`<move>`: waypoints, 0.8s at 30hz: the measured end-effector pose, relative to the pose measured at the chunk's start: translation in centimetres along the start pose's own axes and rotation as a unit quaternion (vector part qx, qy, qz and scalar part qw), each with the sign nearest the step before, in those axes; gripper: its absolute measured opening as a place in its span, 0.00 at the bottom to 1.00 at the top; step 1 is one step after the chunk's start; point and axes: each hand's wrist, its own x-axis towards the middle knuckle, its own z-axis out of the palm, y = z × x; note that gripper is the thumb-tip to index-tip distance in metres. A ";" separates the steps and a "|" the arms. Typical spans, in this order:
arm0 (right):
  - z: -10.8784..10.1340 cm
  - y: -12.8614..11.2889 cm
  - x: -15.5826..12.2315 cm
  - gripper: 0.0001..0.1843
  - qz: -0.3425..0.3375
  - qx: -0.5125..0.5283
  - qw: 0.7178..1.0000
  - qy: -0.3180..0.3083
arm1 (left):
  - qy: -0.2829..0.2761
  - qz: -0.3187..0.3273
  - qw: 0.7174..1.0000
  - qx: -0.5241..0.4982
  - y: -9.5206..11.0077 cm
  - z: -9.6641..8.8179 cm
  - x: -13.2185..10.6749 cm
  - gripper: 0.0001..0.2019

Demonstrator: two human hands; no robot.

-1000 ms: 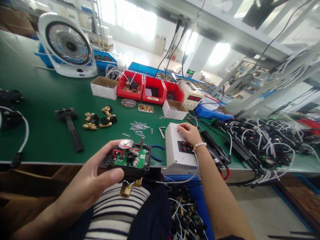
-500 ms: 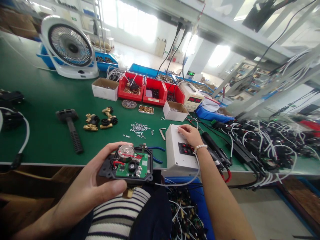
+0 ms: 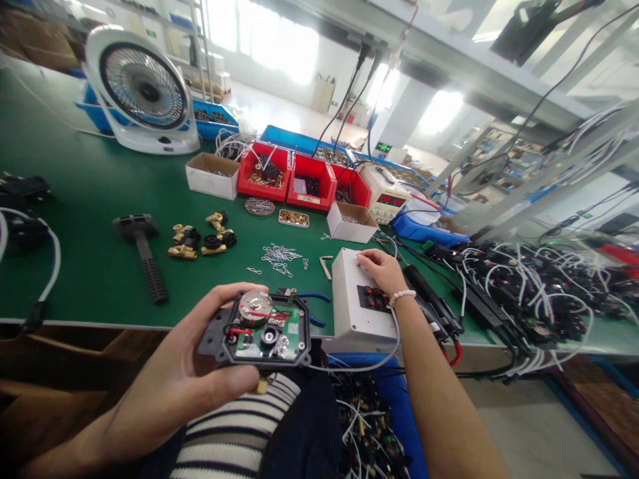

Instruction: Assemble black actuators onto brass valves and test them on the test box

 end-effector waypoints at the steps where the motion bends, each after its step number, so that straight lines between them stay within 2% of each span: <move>1: 0.0 0.0 0.0 0.26 0.001 -0.001 1.000 0.000 | 0.003 -0.001 1.000 -0.002 -0.1 -0.1 0.1 0.28; 3: 0.0 0.0 0.0 0.26 0.003 -0.001 1.000 -0.002 | 0.006 -0.016 0.999 -0.027 -0.4 -0.1 0.4 0.27; 9: 0.0 0.2 0.1 0.27 0.005 0.003 1.000 -0.004 | 0.010 -0.047 0.981 -0.186 -1.5 0.1 1.5 0.23; 20: 0.1 0.4 0.0 0.27 0.005 0.003 1.000 0.001 | 0.002 -0.059 0.974 -0.221 -1.4 0.2 1.4 0.22; 24: 0.2 0.4 0.0 0.27 0.008 0.005 1.000 0.002 | 0.034 -0.052 0.965 -0.255 -1.2 0.1 1.5 0.18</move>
